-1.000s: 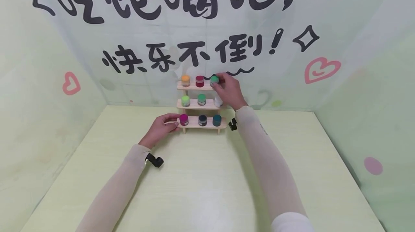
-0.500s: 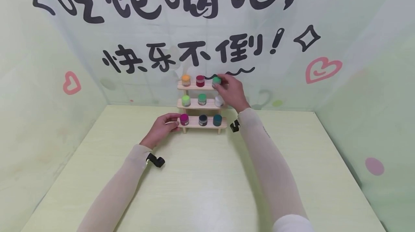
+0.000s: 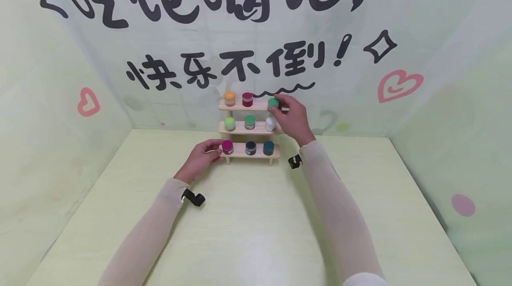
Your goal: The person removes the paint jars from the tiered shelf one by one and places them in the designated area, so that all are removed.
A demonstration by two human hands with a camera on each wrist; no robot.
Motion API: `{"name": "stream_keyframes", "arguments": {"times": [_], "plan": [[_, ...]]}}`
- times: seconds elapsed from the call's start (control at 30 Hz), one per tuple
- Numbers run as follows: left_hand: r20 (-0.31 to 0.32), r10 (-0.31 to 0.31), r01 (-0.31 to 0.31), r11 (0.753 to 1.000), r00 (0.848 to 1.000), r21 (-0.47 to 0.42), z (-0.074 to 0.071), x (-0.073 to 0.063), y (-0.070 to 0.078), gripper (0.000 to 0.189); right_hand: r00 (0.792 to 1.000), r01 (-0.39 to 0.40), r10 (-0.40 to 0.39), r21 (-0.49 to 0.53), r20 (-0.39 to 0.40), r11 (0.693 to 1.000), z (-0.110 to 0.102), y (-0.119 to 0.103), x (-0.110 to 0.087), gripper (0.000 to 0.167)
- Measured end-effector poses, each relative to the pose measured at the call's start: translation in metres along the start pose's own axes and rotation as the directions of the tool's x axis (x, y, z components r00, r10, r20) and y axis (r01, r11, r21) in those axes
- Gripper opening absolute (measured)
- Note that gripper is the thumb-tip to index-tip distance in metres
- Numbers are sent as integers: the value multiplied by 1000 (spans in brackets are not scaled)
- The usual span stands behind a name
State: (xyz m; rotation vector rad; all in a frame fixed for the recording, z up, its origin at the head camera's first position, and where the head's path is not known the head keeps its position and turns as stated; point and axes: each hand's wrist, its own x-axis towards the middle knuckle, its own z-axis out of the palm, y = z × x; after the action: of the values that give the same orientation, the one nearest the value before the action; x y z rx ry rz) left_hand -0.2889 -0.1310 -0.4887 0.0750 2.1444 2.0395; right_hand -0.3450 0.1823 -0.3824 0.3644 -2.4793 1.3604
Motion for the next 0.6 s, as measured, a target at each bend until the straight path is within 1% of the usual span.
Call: {"name": "stream_keyframes", "arguments": {"times": [0.27, 0.43, 0.6], "plan": [[11, -6, 6, 1000, 1000, 22, 0, -3, 2, 40, 999, 22, -19, 75, -38, 997, -7, 5, -16, 45], [18, -12, 12, 999, 1000, 29, -1, -3, 3, 40, 999, 33, -30, 77, -38, 996, -12, 7, -24, 46], [40, -7, 5, 999, 999, 52, -3, -2, 4, 40, 998, 44, -41, 80, -44, 996, -16, 8, -33, 46]]}}
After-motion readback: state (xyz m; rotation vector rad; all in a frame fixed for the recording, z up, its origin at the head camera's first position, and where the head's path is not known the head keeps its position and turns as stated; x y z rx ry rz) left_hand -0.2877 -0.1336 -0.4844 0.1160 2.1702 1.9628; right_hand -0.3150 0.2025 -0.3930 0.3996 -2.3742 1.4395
